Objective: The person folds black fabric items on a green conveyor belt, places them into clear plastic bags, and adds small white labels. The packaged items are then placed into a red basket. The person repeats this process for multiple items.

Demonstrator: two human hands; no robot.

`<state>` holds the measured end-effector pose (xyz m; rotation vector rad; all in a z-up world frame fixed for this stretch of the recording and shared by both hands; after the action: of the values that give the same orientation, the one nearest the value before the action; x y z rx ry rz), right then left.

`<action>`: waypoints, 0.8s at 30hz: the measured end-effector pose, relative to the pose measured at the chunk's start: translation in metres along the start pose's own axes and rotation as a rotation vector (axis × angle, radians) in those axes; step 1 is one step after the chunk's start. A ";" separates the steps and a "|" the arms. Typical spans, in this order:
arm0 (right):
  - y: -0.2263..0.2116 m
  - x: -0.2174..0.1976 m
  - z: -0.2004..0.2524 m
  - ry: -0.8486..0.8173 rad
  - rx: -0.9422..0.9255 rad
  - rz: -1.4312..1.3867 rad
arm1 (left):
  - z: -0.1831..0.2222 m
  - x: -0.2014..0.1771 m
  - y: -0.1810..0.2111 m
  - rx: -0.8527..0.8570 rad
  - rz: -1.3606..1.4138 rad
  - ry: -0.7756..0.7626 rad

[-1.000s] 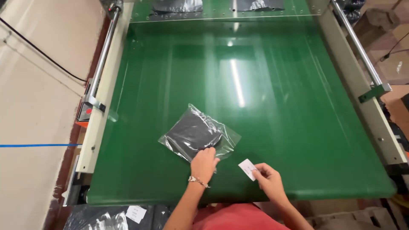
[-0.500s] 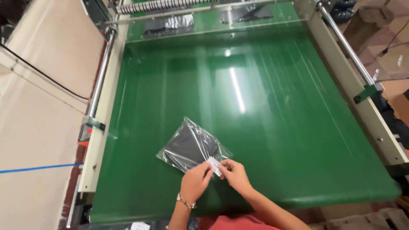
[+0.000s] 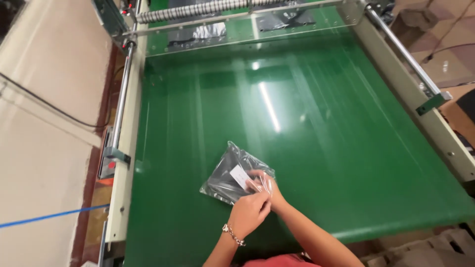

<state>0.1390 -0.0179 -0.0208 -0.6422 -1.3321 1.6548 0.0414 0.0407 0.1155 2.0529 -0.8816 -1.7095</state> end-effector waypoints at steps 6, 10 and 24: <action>-0.025 0.008 0.013 0.208 0.139 0.132 | -0.010 0.010 0.002 0.096 -0.067 -0.085; -0.030 0.010 0.016 0.064 0.140 0.060 | -0.013 0.010 0.000 0.114 -0.052 -0.098; -0.028 -0.009 0.134 0.039 0.240 0.146 | -0.134 0.023 -0.093 0.035 -0.370 -0.464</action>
<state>0.0416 -0.0909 0.0434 -0.6364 -1.0577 1.8748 0.1957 0.0781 0.0725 1.9630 -0.6822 -2.4512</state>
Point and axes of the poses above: each hand's wrist, its own z-axis away from the middle knuckle, its own x-axis out of the palm, y = z × x, the point moved 6 cm from there along -z, towards the middle knuckle, and after that the axes turned 1 degree about -y, right-handed, at the moved point
